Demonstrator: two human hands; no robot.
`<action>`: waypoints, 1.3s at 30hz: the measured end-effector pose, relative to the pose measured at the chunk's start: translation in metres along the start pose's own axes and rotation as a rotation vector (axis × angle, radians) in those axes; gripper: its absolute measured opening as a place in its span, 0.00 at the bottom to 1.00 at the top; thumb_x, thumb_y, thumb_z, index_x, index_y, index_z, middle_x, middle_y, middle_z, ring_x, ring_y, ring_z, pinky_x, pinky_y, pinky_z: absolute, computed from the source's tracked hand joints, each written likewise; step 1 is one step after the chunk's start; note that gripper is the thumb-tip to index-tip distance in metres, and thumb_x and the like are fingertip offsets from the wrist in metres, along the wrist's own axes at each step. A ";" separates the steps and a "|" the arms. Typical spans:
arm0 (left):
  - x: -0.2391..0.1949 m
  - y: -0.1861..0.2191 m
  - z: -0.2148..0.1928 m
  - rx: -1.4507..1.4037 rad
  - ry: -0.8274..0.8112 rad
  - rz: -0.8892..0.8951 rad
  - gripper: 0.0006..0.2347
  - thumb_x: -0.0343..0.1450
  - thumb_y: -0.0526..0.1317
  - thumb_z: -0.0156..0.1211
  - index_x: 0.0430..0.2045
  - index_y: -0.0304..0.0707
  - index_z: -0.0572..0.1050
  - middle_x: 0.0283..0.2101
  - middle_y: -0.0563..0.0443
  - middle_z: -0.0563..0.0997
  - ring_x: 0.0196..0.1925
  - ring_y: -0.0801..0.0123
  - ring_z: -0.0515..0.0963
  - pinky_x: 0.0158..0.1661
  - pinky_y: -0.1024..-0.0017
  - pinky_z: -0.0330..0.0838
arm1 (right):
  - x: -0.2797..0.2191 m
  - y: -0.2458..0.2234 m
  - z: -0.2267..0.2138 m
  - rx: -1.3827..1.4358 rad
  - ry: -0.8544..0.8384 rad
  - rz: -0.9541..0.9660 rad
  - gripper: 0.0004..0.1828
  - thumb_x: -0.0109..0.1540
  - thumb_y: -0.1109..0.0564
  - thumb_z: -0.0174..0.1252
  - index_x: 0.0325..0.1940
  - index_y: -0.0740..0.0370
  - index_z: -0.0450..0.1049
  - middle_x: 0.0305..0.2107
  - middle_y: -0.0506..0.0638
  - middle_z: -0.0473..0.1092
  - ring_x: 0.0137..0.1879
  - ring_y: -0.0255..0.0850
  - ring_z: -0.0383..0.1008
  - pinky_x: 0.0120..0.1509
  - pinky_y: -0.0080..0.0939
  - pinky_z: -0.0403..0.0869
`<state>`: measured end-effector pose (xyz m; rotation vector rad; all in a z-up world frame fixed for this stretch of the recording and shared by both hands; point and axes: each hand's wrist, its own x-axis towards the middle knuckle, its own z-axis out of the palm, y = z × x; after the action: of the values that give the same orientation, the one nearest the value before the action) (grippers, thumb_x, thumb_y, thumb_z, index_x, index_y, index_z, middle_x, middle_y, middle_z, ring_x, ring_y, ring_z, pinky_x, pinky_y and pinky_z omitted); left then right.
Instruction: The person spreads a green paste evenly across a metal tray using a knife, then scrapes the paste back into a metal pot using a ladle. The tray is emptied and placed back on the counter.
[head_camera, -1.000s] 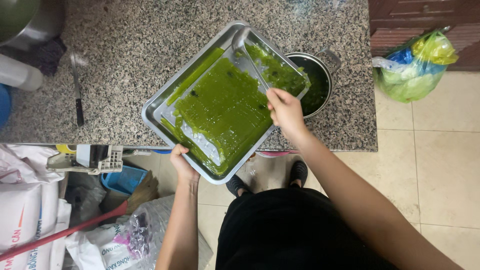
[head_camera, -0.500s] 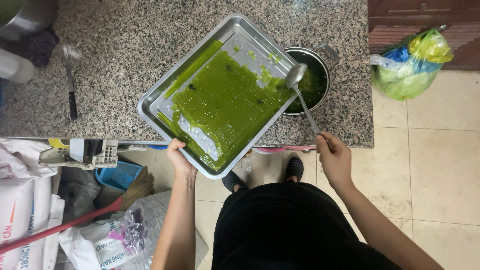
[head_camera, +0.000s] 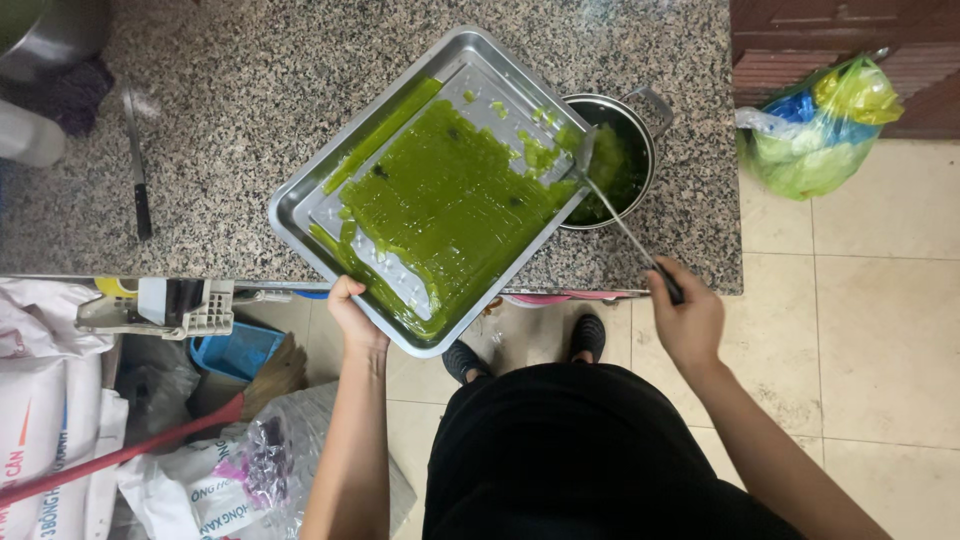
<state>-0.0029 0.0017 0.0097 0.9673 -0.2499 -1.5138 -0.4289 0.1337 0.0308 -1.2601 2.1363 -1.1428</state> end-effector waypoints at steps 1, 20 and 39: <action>0.001 0.000 0.000 0.000 0.000 0.002 0.18 0.57 0.38 0.50 0.39 0.29 0.73 0.39 0.41 0.79 0.41 0.55 0.79 0.46 0.64 0.77 | 0.001 0.003 -0.004 -0.006 0.032 -0.055 0.15 0.66 0.55 0.65 0.55 0.63 0.80 0.30 0.52 0.75 0.29 0.33 0.70 0.34 0.35 0.68; 0.010 -0.006 -0.007 -0.002 -0.014 -0.039 0.19 0.57 0.37 0.49 0.40 0.27 0.74 0.39 0.41 0.80 0.42 0.55 0.80 0.48 0.64 0.77 | 0.071 -0.165 0.133 0.959 -0.616 0.522 0.19 0.69 0.45 0.52 0.56 0.59 0.75 0.18 0.42 0.62 0.15 0.28 0.51 0.18 0.31 0.49; 0.007 -0.006 -0.005 -0.008 -0.030 -0.020 0.21 0.57 0.37 0.48 0.42 0.26 0.74 0.40 0.40 0.80 0.42 0.55 0.80 0.49 0.63 0.77 | -0.014 -0.025 0.054 0.523 -0.332 -0.080 0.18 0.67 0.54 0.61 0.56 0.68 0.76 0.38 0.46 0.75 0.40 0.29 0.73 0.43 0.29 0.74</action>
<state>-0.0027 -0.0010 -0.0001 0.9442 -0.2558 -1.5474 -0.3720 0.1152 0.0187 -1.1899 1.4349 -1.3071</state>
